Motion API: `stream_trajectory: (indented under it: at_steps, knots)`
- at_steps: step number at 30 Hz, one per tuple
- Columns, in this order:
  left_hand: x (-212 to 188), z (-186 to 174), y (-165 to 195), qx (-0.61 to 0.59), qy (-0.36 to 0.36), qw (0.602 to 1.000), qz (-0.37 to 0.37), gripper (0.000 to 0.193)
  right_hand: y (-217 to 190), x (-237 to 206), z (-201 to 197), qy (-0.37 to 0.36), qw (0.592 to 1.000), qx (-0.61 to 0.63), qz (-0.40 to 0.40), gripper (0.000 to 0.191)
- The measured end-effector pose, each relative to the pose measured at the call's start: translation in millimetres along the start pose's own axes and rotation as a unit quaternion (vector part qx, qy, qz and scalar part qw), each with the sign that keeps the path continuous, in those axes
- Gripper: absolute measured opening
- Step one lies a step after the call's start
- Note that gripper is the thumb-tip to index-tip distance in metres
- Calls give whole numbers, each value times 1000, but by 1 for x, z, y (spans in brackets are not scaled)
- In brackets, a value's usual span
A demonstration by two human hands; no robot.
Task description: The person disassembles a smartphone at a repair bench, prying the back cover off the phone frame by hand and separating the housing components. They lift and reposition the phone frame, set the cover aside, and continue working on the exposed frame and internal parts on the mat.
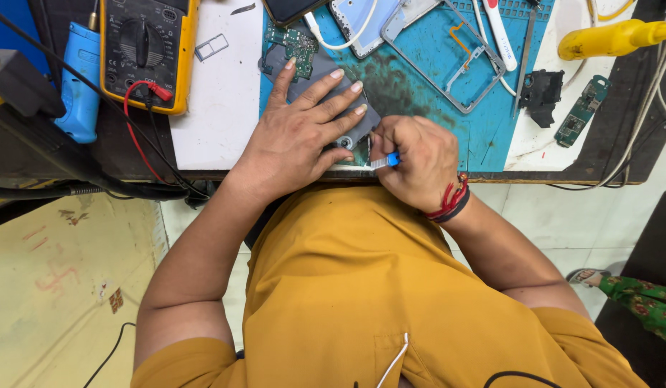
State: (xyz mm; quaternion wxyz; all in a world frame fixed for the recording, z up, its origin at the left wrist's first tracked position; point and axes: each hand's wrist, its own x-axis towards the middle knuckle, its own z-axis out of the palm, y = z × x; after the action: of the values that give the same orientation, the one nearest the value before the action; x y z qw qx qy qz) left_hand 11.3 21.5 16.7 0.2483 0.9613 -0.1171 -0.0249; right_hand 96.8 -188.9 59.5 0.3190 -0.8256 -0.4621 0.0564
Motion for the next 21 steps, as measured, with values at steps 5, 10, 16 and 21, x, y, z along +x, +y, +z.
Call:
stream_trajectory:
  at_steps: [5,10,16,21]
  knots:
    - [-2,3,-2,12,4,1000,8,58,-18,-12,5,-30,994,101,-27,34]
    - [-3,5,-3,-14,19,1000,16,61,-9,-25,0,28,988,149,10,26]
    - [-8,-1,5,-27,125,991,49,61,2,-36,-2,105,949,258,148,23]
    - [-25,1,40,-22,181,981,71,28,-14,-34,8,51,970,224,84,18]
